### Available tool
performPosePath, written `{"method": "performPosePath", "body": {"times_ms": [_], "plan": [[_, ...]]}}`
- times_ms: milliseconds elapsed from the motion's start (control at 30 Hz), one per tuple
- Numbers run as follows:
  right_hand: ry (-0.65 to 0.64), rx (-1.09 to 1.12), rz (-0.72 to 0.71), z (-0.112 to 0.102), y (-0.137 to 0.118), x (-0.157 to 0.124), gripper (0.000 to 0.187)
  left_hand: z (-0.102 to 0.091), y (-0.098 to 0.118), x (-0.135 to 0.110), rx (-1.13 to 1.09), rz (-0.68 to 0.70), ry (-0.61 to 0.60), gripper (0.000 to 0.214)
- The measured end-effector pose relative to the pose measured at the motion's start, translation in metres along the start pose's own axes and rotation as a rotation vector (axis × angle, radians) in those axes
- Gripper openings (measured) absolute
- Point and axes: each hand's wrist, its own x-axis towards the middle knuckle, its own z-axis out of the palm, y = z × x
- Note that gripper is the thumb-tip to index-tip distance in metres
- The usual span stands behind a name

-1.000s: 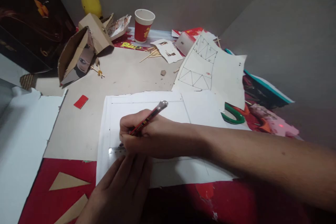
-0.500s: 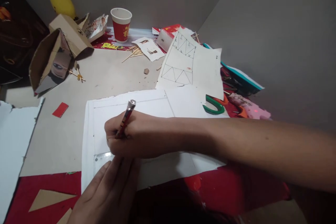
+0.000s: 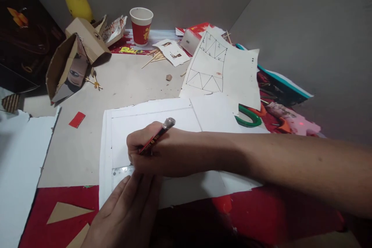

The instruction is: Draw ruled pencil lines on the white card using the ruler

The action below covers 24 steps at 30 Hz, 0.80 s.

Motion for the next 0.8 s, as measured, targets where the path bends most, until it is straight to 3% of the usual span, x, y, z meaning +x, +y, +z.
{"method": "performPosePath", "body": {"times_ms": [200, 433, 667, 800], "plan": [[-0.049, 0.049, -0.018, -0.001, 0.007, -0.004, 0.013, 0.001, 0.000, 0.001, 0.004, 0.004, 0.016, 0.078], [0.018, 0.188, 0.081, 0.001, 0.015, -0.009, 0.007, 0.006, 0.001, 0.000, -0.020, 0.006, 0.053, 0.074], [0.022, 0.177, 0.077, -0.002, 0.014, -0.010, 0.010, 0.000, 0.000, 0.001, -0.017, -0.005, 0.008, 0.070], [0.032, 0.130, 0.091, -0.006, 0.011, -0.015, 0.015, 0.001, 0.000, -0.001, -0.016, -0.019, 0.040, 0.067]]}}
